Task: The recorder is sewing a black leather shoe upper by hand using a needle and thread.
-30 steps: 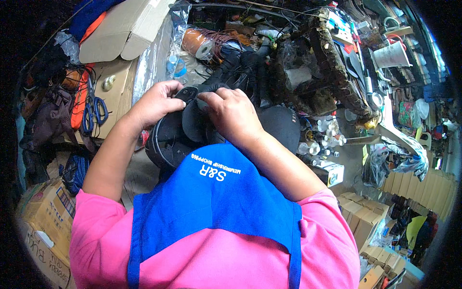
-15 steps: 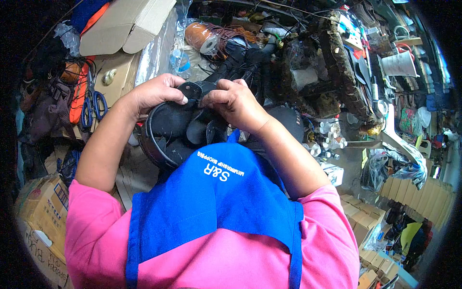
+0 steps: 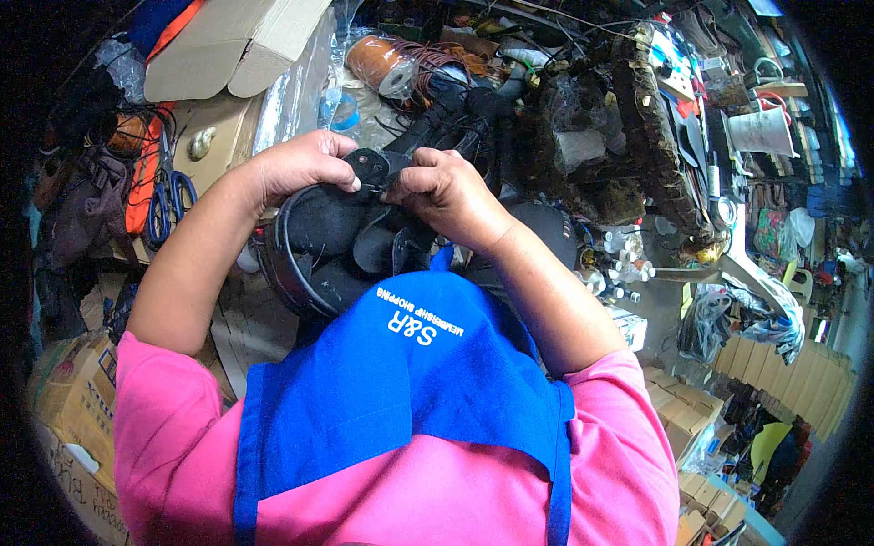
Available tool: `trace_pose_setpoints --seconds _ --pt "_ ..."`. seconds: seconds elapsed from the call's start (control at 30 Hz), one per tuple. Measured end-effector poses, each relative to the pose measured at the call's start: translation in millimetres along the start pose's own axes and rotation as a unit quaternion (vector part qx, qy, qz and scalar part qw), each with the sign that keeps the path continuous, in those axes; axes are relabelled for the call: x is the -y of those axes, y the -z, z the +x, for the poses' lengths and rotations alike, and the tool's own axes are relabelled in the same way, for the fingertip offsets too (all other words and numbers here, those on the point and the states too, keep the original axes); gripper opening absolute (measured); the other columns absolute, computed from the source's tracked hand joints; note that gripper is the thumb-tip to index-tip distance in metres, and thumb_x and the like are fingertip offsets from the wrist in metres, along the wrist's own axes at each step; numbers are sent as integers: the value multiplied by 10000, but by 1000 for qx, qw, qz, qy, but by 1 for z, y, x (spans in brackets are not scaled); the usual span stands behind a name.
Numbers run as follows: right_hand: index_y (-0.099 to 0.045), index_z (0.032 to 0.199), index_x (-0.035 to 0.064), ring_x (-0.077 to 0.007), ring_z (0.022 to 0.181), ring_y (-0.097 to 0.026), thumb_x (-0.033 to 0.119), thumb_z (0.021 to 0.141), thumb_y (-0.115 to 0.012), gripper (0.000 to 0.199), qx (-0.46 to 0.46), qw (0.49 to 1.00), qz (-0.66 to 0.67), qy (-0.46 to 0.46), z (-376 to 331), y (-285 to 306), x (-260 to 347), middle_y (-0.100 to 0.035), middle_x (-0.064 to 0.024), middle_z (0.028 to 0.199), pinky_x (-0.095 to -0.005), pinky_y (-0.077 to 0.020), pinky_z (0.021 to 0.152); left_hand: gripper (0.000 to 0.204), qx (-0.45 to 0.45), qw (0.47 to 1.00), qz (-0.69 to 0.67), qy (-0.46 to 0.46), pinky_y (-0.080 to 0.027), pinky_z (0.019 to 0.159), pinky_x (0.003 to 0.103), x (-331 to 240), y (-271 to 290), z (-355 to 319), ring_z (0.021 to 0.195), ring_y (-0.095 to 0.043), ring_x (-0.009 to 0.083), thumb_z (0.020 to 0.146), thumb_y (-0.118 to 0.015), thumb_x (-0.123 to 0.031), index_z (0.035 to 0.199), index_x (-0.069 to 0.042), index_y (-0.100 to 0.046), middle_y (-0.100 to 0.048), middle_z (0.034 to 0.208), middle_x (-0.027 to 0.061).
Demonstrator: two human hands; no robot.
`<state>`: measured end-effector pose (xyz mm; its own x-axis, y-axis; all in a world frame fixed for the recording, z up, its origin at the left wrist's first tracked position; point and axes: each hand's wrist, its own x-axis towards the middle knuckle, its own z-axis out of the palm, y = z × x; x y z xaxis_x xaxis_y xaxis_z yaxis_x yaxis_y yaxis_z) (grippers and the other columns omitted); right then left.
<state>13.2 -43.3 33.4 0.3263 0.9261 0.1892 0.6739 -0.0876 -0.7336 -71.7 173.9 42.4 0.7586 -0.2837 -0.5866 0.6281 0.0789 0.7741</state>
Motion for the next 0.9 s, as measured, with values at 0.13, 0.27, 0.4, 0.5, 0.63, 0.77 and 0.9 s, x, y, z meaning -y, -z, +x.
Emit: trace_pose_setpoints --seconds 0.13,0.27,0.4,0.5,0.63,0.77,0.9 --pt "-680 823 134 -312 713 -594 2 690 -663 188 11 1000 -4 -5 1 5 7 -561 -97 754 -393 -476 596 210 -27 997 78 -8 -483 640 244 -3 -2 1 677 -591 113 709 -622 -70 905 3 -619 -636 796 42" --pt "-677 811 123 -324 739 -606 -16 667 -642 203 29 998 -4 -54 0 8 17 -569 -105 766 -398 -496 625 187 -40 993 110 -5 -470 620 243 -2 -3 1 663 -578 105 707 -622 -78 879 -4 -613 -621 772 35" --pt "-684 809 118 -329 747 -616 -16 651 -621 217 26 996 -35 -73 -1 10 26 -579 -113 778 -395 -508 640 187 -56 991 123 5 -469 619 243 -1 -6 1 663 -579 107 705 -618 -82 875 -4 -613 -621 769 38" --pt "-694 820 121 -333 741 -620 -5 646 -617 229 28 993 -68 -90 -1 10 30 -584 -118 778 -400 -513 649 181 -67 988 136 10 -468 616 247 -2 -8 1 659 -577 109 705 -618 -84 868 -7 -613 -618 765 37" --pt "-700 821 122 -333 721 -617 17 648 -620 217 16 992 -83 -93 -2 9 38 -590 -125 776 -406 -515 653 171 -81 986 143 6 -465 609 249 3 -10 4 653 -575 111 704 -621 -85 858 -12 -613 -616 759 35" --pt "-698 830 123 -310 726 -617 63 669 -618 189 25 978 -176 -108 -2 8 52 -587 -127 749 -416 -493 694 184 -108 981 153 -42 -429 550 286 9 -12 7 606 -540 131 653 -667 -173 746 -26 -609 -588 669 42" --pt "-670 868 120 -297 750 -620 86 680 -614 199 29 956 -267 -123 -3 -1 57 -591 -126 746 -419 -466 740 212 -159 964 202 -65 -454 599 302 5 -26 0 646 -561 135 655 -662 -196 746 -14 -603 -607 685 77"
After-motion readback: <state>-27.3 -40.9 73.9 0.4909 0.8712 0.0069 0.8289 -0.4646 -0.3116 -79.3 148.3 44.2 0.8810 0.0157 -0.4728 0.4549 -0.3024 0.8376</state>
